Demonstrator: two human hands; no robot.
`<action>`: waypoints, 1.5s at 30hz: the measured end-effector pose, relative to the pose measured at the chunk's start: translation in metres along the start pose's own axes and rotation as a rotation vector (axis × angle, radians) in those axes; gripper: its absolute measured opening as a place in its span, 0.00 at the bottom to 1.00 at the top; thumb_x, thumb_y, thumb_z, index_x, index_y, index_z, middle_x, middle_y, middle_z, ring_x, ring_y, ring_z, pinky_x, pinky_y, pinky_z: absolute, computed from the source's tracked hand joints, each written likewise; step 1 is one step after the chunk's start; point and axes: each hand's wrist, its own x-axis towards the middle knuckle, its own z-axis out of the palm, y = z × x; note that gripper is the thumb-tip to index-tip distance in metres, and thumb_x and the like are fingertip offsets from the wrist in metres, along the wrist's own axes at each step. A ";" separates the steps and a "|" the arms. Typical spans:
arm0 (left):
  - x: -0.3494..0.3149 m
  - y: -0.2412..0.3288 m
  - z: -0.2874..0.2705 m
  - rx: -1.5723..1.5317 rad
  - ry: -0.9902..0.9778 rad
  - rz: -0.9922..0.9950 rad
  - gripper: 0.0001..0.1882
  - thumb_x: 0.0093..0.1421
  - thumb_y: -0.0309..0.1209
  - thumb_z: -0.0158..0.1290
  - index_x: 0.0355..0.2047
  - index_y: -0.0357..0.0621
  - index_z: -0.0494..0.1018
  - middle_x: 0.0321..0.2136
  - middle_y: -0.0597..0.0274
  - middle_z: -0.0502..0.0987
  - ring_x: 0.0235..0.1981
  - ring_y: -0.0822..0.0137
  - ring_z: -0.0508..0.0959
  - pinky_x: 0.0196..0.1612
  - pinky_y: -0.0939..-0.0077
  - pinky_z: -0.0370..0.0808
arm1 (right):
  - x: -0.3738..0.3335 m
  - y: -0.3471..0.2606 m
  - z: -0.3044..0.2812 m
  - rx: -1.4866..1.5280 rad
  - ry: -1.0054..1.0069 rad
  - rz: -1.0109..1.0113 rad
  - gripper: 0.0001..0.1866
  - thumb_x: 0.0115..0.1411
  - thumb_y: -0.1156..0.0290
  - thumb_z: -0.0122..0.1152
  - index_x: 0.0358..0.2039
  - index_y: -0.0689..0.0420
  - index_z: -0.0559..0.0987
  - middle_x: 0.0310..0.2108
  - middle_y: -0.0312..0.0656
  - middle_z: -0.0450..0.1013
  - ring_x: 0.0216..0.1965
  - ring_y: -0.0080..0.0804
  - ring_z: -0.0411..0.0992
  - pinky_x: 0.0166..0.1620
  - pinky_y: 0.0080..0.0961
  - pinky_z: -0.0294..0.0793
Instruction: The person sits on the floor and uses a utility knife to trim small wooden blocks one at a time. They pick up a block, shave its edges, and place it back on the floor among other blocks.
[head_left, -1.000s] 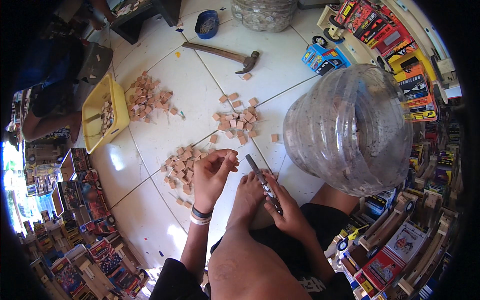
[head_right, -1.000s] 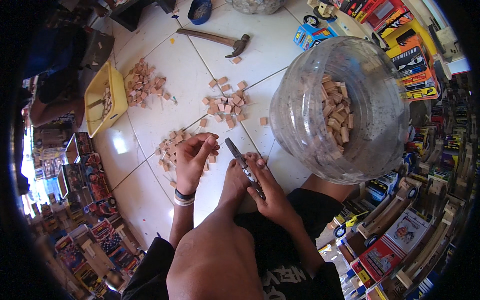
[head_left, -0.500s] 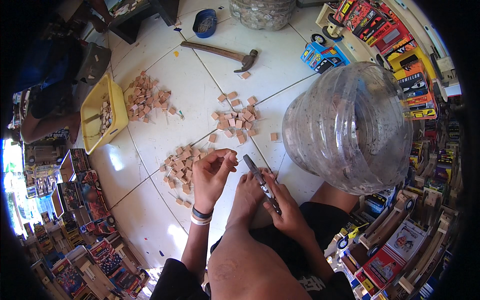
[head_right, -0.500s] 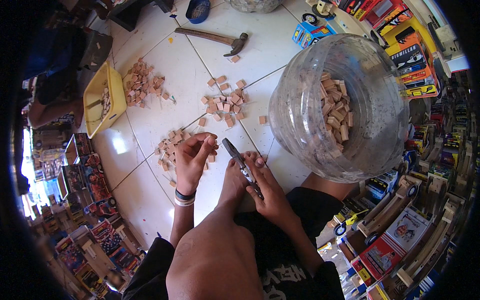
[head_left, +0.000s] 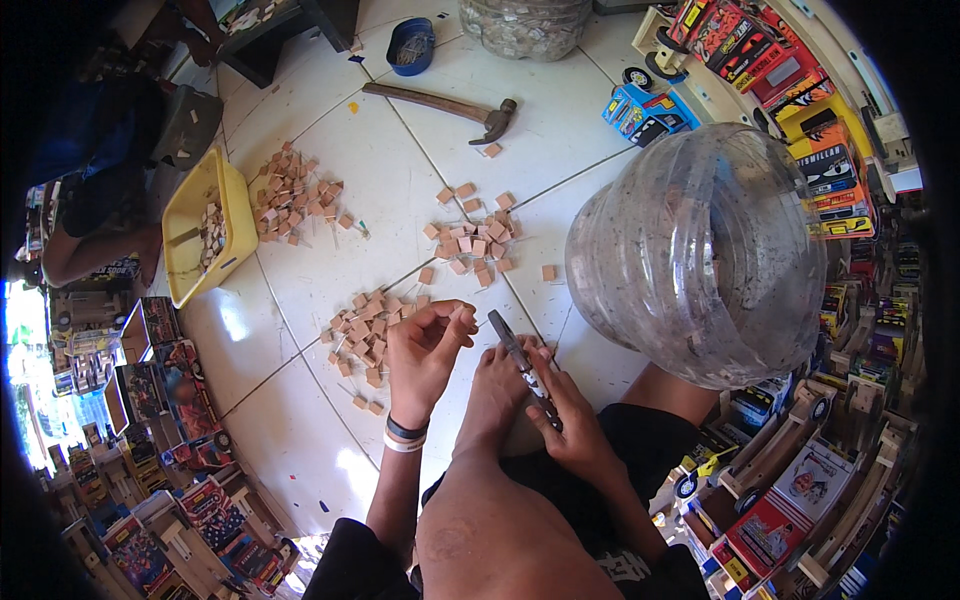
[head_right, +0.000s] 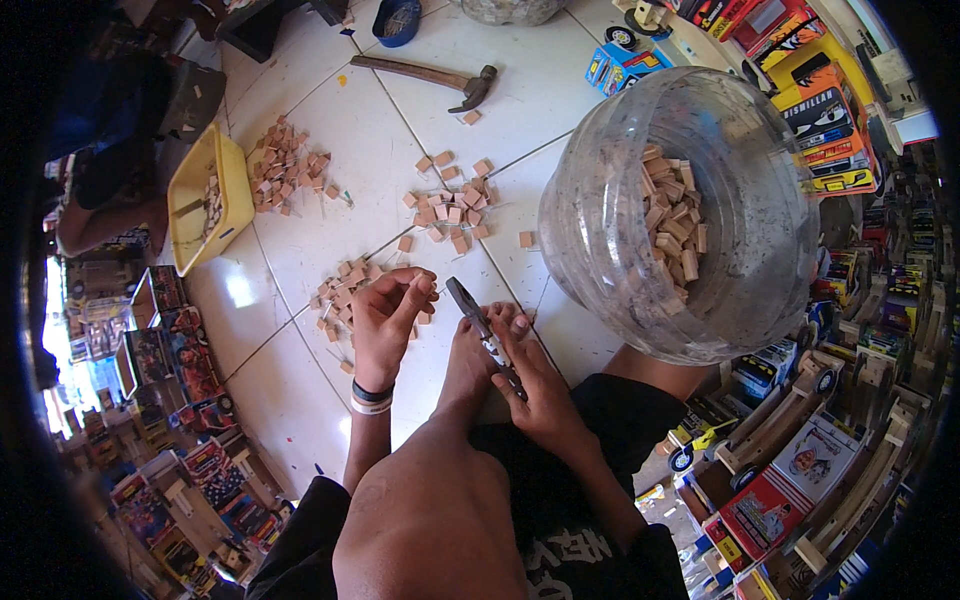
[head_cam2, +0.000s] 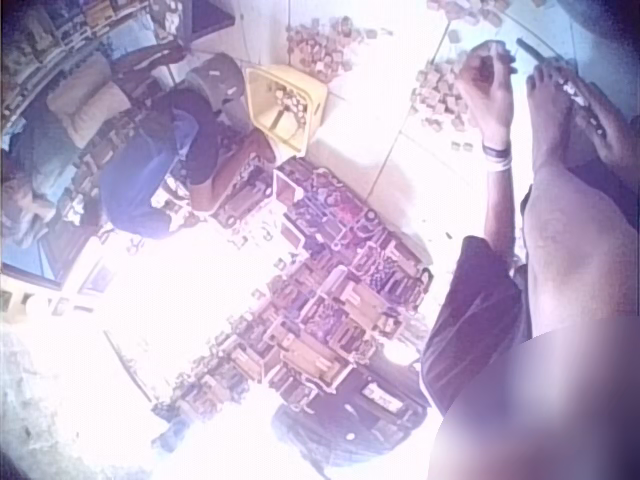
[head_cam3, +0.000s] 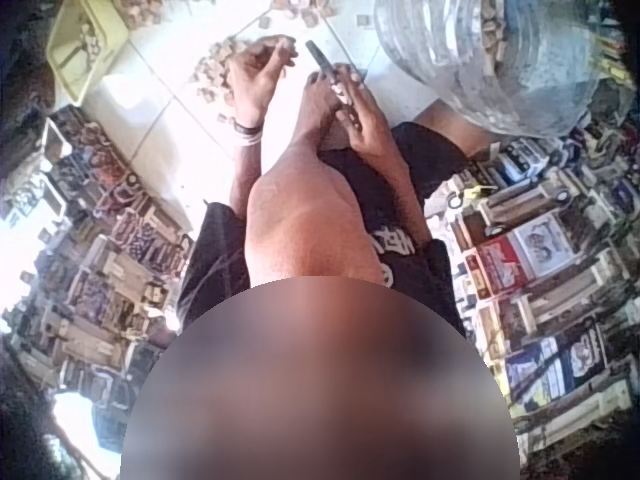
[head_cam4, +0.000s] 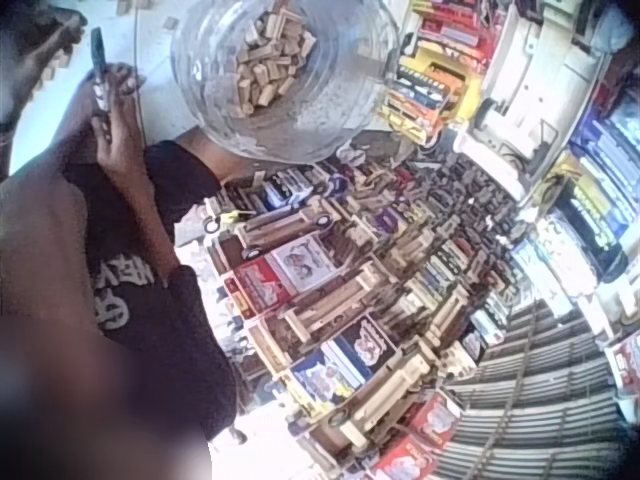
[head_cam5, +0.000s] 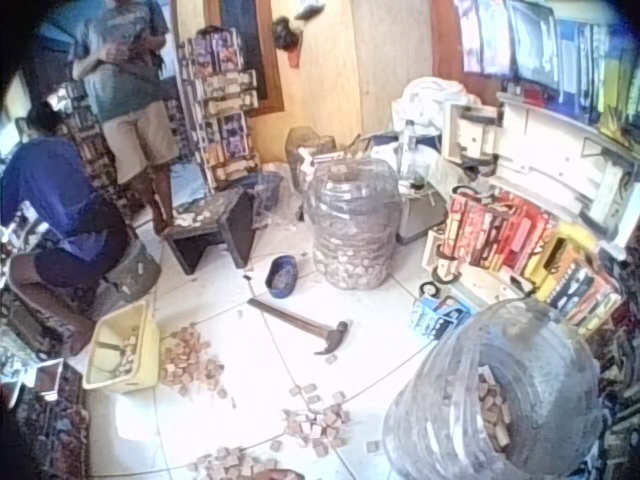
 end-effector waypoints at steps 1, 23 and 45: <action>0.000 -0.001 0.000 -0.009 -0.003 0.004 0.15 0.71 0.33 0.62 0.45 0.29 0.81 0.33 0.60 0.84 0.34 0.72 0.82 0.39 0.77 0.79 | 0.000 0.000 0.000 0.007 0.002 0.012 0.38 0.72 0.71 0.56 0.78 0.60 0.54 0.71 0.61 0.62 0.69 0.58 0.63 0.69 0.42 0.63; -0.006 -0.018 0.020 -0.442 0.045 -0.001 0.11 0.69 0.23 0.61 0.49 0.35 0.76 0.42 0.58 0.83 0.46 0.62 0.86 0.56 0.62 0.84 | 0.006 -0.002 0.007 -0.003 0.081 -0.066 0.36 0.71 0.74 0.54 0.77 0.64 0.55 0.74 0.61 0.58 0.77 0.58 0.54 0.75 0.44 0.53; -0.013 -0.020 0.030 -0.478 0.127 0.047 0.10 0.69 0.21 0.59 0.49 0.35 0.73 0.40 0.59 0.80 0.45 0.61 0.86 0.53 0.59 0.86 | 0.006 -0.005 0.010 0.000 0.095 -0.095 0.36 0.73 0.71 0.55 0.77 0.61 0.55 0.73 0.63 0.58 0.76 0.61 0.55 0.75 0.46 0.54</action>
